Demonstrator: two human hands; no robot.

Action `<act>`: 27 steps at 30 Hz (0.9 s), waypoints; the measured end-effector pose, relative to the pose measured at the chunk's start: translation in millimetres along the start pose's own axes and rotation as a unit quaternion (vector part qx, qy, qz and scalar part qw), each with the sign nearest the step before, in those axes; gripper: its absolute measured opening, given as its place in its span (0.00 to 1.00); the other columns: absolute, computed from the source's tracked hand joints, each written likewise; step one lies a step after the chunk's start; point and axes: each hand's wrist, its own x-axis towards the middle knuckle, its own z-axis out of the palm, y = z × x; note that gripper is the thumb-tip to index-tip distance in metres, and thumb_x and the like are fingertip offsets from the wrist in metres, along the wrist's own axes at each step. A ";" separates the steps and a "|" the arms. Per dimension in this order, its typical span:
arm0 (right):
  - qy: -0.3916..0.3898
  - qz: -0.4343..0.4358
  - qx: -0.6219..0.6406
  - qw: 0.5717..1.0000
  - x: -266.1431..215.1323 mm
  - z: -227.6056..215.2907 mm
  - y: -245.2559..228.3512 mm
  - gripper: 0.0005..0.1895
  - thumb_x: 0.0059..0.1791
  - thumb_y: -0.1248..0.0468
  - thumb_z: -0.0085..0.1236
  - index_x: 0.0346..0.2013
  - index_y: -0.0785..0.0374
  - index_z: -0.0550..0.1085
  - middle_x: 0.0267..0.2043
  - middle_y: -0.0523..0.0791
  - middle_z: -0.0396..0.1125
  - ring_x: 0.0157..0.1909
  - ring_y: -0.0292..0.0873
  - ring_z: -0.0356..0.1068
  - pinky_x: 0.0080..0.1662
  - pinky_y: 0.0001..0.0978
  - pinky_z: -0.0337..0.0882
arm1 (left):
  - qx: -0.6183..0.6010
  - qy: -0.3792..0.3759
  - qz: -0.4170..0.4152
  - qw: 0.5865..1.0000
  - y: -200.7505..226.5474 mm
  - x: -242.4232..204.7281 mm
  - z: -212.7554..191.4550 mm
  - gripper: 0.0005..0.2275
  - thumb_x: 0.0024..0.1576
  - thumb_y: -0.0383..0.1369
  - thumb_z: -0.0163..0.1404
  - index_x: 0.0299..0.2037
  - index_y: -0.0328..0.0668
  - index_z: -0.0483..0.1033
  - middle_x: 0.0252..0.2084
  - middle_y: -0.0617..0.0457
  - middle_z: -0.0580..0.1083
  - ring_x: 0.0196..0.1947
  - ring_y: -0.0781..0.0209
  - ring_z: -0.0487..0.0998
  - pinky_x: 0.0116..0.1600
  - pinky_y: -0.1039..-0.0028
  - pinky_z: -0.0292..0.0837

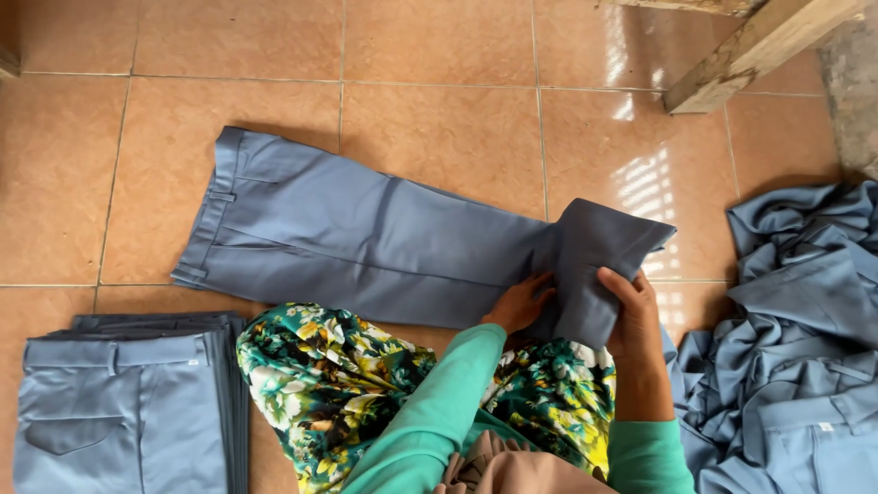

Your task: The person is folding grey trousers into a rectangular shape and stacking them on the floor.

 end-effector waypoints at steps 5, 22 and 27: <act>-0.030 -0.002 -0.044 0.999 15.5 46.5 44.7 0.17 0.43 0.71 0.66 0.46 0.62 0.74 0.36 0.45 0.71 0.37 0.45 0.77 0.38 0.38 0.79 | -0.164 0.097 -0.057 0.980 -45.5 -9.1 -57.8 0.22 0.68 0.51 0.41 0.63 0.48 0.74 0.60 0.39 0.73 0.63 0.40 0.71 0.69 0.52 0.64; -0.120 -0.274 -0.597 0.745 45.9 57.8 219.0 0.18 0.49 0.62 0.61 0.54 0.55 0.74 0.65 0.58 0.63 0.57 0.67 0.69 0.50 0.61 0.73 | -0.087 0.200 -0.269 0.938 -140.3 -63.5 -185.1 0.32 0.53 0.50 0.60 0.68 0.60 0.68 0.60 0.44 0.74 0.64 0.47 0.72 0.66 0.58 0.69; -0.045 -0.359 -0.668 0.650 45.1 20.5 231.6 0.17 0.51 0.59 0.57 0.55 0.43 0.71 0.67 0.41 0.61 0.64 0.50 0.61 0.58 0.47 0.62 | 0.048 0.264 -0.218 0.938 -147.2 -45.2 -167.8 0.26 0.59 0.35 0.51 0.69 0.59 0.63 0.63 0.39 0.71 0.64 0.42 0.72 0.67 0.57 0.68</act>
